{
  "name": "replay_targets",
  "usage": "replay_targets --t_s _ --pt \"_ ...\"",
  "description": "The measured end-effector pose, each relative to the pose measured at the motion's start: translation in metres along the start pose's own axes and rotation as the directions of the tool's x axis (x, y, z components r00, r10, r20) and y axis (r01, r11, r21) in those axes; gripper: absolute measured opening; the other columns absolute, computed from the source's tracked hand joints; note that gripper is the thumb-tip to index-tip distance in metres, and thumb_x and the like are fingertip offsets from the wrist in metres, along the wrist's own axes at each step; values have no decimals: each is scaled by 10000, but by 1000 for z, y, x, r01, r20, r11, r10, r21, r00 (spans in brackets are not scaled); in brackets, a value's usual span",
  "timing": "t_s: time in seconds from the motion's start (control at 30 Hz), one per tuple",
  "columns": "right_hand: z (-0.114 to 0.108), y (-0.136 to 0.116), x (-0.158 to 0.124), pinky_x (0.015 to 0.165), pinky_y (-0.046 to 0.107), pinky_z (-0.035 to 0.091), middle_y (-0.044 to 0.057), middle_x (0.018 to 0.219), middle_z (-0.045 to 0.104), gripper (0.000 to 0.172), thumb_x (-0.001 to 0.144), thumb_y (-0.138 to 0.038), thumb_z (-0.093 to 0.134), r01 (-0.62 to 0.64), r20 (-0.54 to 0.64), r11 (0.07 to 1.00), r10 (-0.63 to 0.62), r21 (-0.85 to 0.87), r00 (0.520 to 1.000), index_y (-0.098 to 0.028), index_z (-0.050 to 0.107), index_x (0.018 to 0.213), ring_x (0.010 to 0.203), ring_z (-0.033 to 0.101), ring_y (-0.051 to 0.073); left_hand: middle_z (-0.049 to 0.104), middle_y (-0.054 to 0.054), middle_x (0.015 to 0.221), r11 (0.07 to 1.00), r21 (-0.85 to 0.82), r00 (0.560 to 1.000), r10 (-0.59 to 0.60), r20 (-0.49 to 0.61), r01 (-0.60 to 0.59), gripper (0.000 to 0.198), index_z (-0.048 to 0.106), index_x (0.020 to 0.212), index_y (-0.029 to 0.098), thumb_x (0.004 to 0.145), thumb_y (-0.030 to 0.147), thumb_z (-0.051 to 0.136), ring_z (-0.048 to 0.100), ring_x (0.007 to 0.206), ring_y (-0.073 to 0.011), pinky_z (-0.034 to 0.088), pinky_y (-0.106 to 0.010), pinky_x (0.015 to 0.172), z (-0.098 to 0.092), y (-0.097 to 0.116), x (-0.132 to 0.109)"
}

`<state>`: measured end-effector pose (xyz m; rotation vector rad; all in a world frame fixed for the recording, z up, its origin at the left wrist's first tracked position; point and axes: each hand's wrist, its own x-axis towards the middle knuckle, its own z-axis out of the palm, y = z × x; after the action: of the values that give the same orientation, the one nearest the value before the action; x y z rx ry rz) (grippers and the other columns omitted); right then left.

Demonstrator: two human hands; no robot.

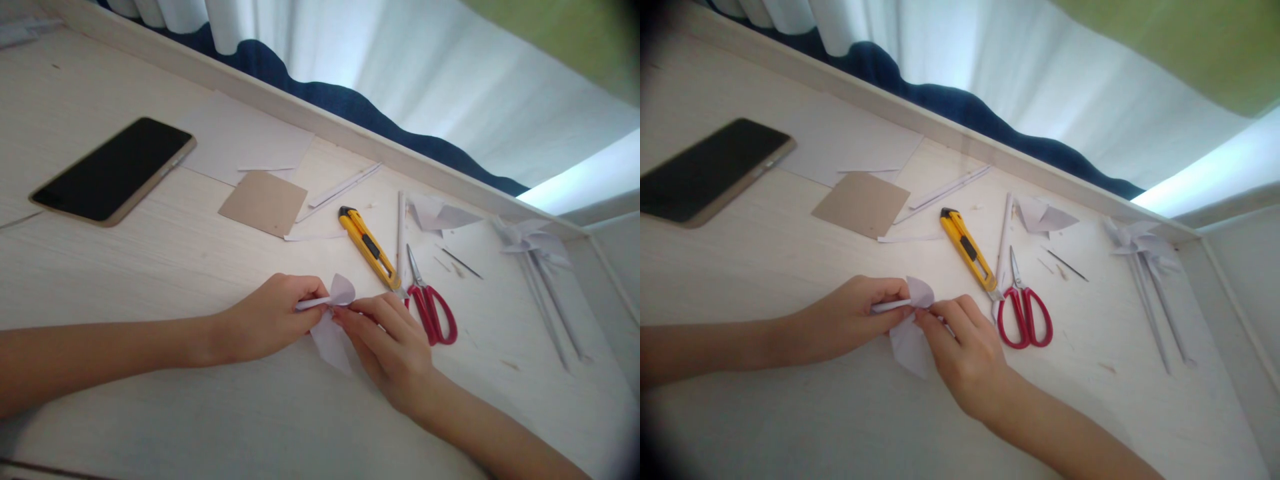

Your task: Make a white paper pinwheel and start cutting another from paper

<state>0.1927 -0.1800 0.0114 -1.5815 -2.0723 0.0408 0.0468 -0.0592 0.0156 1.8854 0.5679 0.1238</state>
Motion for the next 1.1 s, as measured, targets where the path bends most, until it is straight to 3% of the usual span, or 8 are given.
replay_targets --t_s 0.43,0.63,0.83,1.1 --pt "13 0 3 589 303 429 81 776 602 140 743 -70 553 -30 -117 995 41 91 992 -103 591 874 694 477 156 541 47 618 998 45 999 -38 31 37 139 559 683 166 762 178 446 484 585 -94 325 -176 515 -1 3 0" --pt "14 1 4 602 304 436 64 775 609 99 770 -103 527 -39 -117 995 50 89 992 -136 579 847 698 498 152 579 35 672 989 100 989 -116 86 108 154 572 720 169 769 197 429 520 641 -121 357 -193 552 -4 6 4" --pt "13 2 5 612 304 439 86 811 610 141 789 -78 470 -7 -94 996 15 88 995 -119 564 885 724 503 154 561 36 650 986 139 990 -106 92 92 157 545 679 167 777 204 429 516 625 -120 356 -204 549 -3 4 5" --pt "14 -1 9 600 294 424 65 739 603 92 800 -111 476 -35 -117 996 45 85 992 -131 565 794 685 502 139 582 24 685 983 161 990 -100 99 83 154 554 721 169 780 221 421 529 659 -135 362 -216 573 -2 -1 5"
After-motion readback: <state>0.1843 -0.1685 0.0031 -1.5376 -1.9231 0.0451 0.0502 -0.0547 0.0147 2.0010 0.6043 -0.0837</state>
